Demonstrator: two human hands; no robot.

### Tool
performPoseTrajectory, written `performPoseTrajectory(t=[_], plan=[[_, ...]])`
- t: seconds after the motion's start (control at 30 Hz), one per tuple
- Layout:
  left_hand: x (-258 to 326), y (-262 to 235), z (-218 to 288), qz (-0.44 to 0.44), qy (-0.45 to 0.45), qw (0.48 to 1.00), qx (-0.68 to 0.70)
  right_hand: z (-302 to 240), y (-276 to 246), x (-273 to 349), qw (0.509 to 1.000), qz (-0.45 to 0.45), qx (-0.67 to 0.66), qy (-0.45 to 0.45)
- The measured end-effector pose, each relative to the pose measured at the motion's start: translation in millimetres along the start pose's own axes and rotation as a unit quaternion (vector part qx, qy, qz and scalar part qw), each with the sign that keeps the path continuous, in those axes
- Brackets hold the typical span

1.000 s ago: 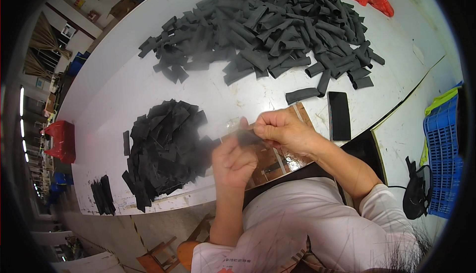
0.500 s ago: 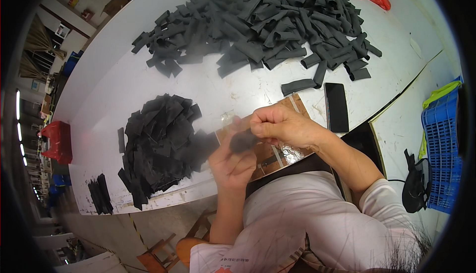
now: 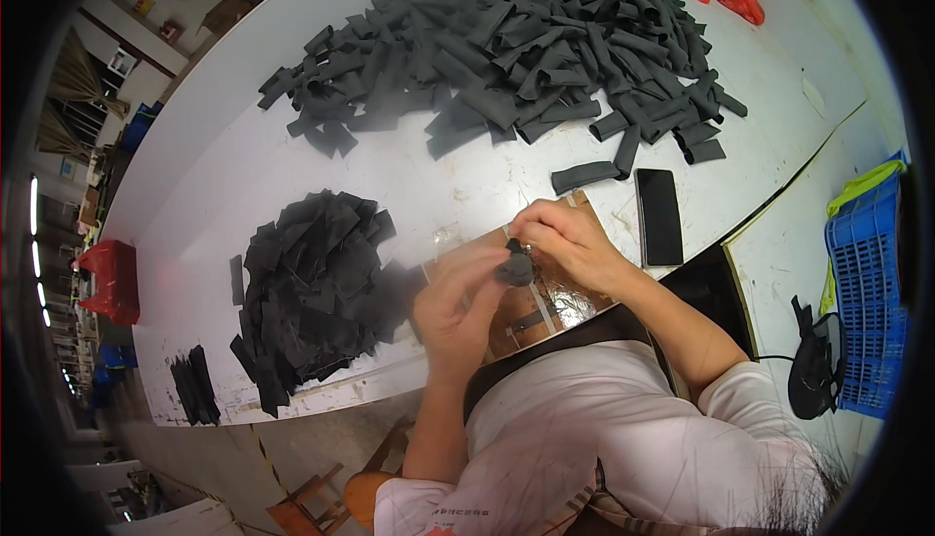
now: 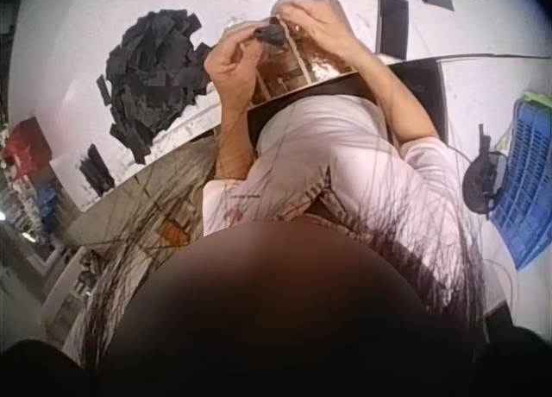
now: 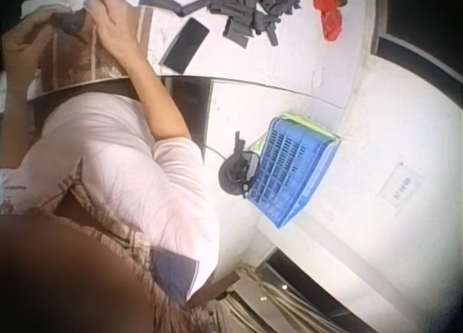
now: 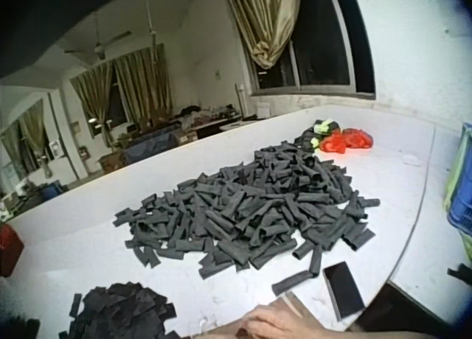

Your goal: The recorder is applying adhesive to rectangular foam pieces and organizing them on the assembly table.

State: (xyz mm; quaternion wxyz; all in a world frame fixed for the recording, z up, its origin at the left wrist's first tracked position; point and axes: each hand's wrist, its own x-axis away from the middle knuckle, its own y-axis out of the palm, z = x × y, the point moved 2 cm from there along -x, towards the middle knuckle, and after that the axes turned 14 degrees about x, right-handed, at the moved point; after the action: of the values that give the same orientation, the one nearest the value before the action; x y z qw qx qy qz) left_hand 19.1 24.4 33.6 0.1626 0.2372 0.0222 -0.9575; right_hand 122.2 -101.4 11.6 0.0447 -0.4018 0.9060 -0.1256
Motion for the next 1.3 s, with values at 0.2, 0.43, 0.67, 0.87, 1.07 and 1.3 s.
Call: performPoseTrajectory(t=[0.2,0.43,0.67,0.87,1.07,1.3], plan=[[11.8,6.1,10.1,0.177,0.009,0.947,0.266,-60.5,-4.6,11.0,0.861,-0.004,0.446,-0.246],[6.2,21.6,-3.1,0.126,-0.166,0.933,0.293,-12.0,4.0,14.9,0.895,0.005,0.387,-0.220],[-21.7,20.2,-6.4,-0.123,-0.257,0.958,-0.041,24.0,9.8,14.5,0.953,-0.041,0.233,-0.192],[-13.1,24.1,12.0,0.004,-0.135,0.990,0.048,6.2,1.2,10.3,0.928,-0.061,0.326,-0.170],[1.2,-1.2,7.8,0.158,-0.018,0.915,0.370,-39.1,-5.6,1.2,0.887,-0.087,0.403,-0.207],[31.6,-3.9,-19.0,0.242,-0.131,0.958,0.080,-21.6,0.1,4.3,0.907,-0.122,0.361,-0.176]])
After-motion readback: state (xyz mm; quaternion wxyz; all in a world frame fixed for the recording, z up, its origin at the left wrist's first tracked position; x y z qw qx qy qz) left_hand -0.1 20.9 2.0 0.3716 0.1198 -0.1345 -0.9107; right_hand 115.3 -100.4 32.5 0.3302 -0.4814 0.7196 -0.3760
